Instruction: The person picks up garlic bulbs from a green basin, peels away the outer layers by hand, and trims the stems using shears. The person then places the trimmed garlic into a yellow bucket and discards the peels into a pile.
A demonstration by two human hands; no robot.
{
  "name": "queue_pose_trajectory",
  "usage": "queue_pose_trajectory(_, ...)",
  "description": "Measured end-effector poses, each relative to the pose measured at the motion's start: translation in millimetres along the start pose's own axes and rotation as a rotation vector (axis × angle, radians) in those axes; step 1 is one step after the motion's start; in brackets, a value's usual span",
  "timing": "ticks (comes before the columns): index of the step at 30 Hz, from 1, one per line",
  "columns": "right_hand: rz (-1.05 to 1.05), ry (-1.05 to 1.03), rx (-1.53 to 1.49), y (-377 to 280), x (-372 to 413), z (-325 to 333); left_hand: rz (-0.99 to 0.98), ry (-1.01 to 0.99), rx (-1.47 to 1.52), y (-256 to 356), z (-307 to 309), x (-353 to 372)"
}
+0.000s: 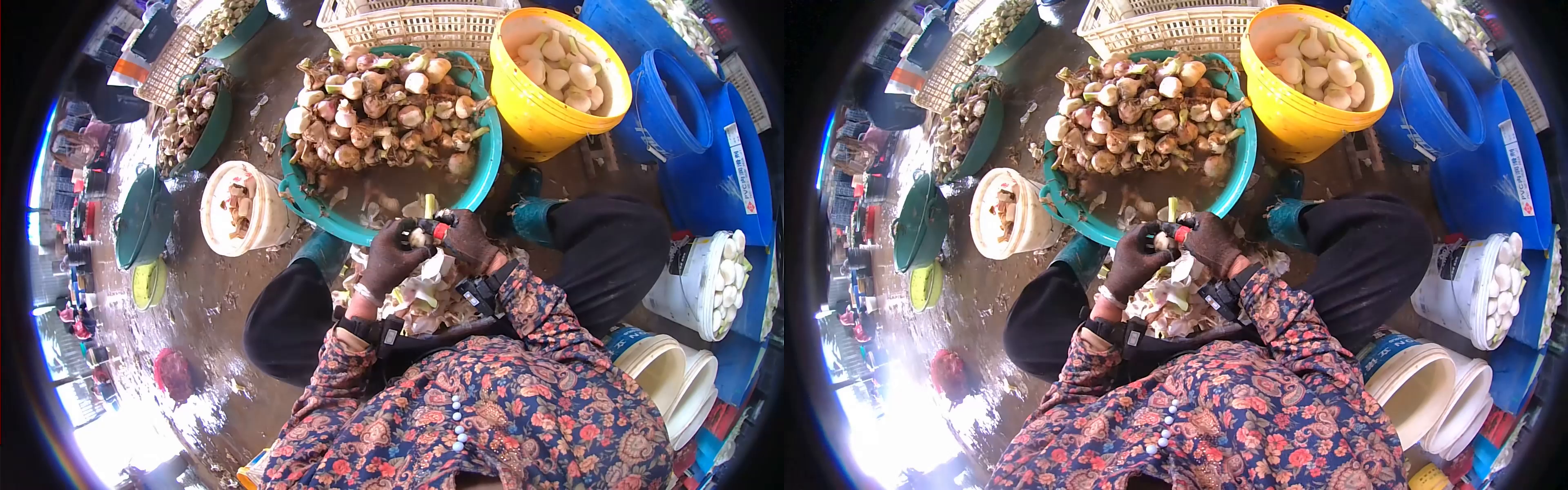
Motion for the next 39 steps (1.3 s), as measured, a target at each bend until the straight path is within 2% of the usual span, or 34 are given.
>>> queue_pose_trajectory(2, 0.058, -0.039, -0.055, -16, 5, -4, 0.001, -0.017, 0.017, 0, 3, 0)
queue_pose_trajectory(4, -0.084, -0.031, -0.359, -19, 13, -2, 0.189, 0.029, 0.327, -13, 9, 2)
queue_pose_trajectory(5, -0.082, -0.034, -0.356, -19, 12, -3, 0.187, 0.033, 0.329, -12, 10, 2)
queue_pose_trajectory(7, -0.37, -0.152, -0.493, 1, 17, -24, 0.17, 0.067, 0.592, -7, 7, 0)
queue_pose_trajectory(8, -0.466, -0.237, -0.571, 3, 26, -40, 0.143, 0.075, 0.551, -3, 5, -1)
queue_pose_trajectory(9, -0.424, -0.265, -0.622, -4, 33, -43, 0.108, 0.1, 0.458, -15, 3, -1)
queue_pose_trajectory(11, -0.305, -0.196, -0.759, -9, 23, -40, -0.046, 0.176, -0.086, 6, 14, 4)
queue_pose_trajectory(12, -0.305, -0.195, -0.759, -6, 21, -37, -0.046, 0.174, -0.086, 10, 15, 3)
queue_pose_trajectory(14, -0.301, -0.122, -0.559, 4, 17, -21, -0.285, 0.568, -0.486, 55, 45, 15)
queue_pose_trajectory(15, -0.301, -0.123, -0.558, 8, 14, -18, -0.285, 0.569, -0.486, 53, 50, 13)
queue_pose_trajectory(17, -0.42, -0.301, -0.521, 11, 19, -35, -0.486, 0.236, -0.759, 58, 25, 8)
queue_pose_trajectory(18, -0.412, -0.256, -0.5, 12, 19, -34, -0.483, 0.153, -0.726, 54, 20, 7)
queue_pose_trajectory(19, -0.409, -0.258, -0.501, 12, 16, -33, -0.484, 0.154, -0.729, 51, 19, 7)
queue_pose_trajectory(21, -0.213, -0.262, -0.272, 9, 6, -24, -0.418, 0.176, -0.487, 37, 22, 5)
queue_pose_trajectory(22, -0.268, -0.262, -0.406, 12, 7, -26, -0.356, 0.144, -0.459, 35, 21, 3)
queue_pose_trajectory(23, -0.271, -0.262, -0.405, 13, 9, -27, -0.353, 0.144, -0.457, 39, 18, 5)
queue_pose_trajectory(25, -0.07, -0.236, -0.213, -8, 10, -24, 0.22, 0.165, -0.009, -4, 22, 5)
queue_pose_trajectory(26, -0.053, -0.28, -0.344, -25, 17, -28, 0.267, 0.131, 0.19, -24, 21, 2)
queue_pose_trajectory(27, -0.054, -0.28, -0.345, -26, 17, -28, 0.268, 0.132, 0.19, -39, 25, 3)
queue_pose_trajectory(29, -0.039, -0.367, -0.43, -34, 19, -33, 0.42, -0.034, 0.768, -49, 9, 6)
queue_pose_trajectory(30, -0.021, -0.412, -0.447, -38, 23, -34, -0.095, -0.047, 0.284, -10, 24, 4)
queue_pose_trajectory(31, -0.02, -0.411, -0.447, -38, 22, -34, -0.095, -0.048, 0.283, -8, 26, 6)
queue_pose_trajectory(33, -0.108, -0.422, -0.829, -36, 23, -36, -0.356, 0.117, -0.217, 17, 38, 14)
queue_pose_trajectory(35, -0.085, -0.412, -0.75, -30, 19, -35, -0.367, 0.19, -0.167, 8, 35, 14)
queue_pose_trajectory(37, -0.132, -0.43, -0.975, -17, 15, -39, 0.283, 0.114, 0.71, -54, 21, 8)
queue_pose_trajectory(38, -0.079, -0.361, -0.961, -14, 13, -33, 0.41, 0.211, 0.627, -64, 25, 13)
queue_pose_trajectory(39, -0.079, -0.359, -0.959, -10, 12, -30, 0.41, 0.209, 0.63, -61, 25, 16)
Point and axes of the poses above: each hand's wrist, its own x-axis away from the middle knuckle, its own z-axis out of the back of the hand, y = z × x, the point moved 9 cm from there along -x, towards the middle knuckle, and after that the axes turned 2 degrees about y, right-handed, at the moved point
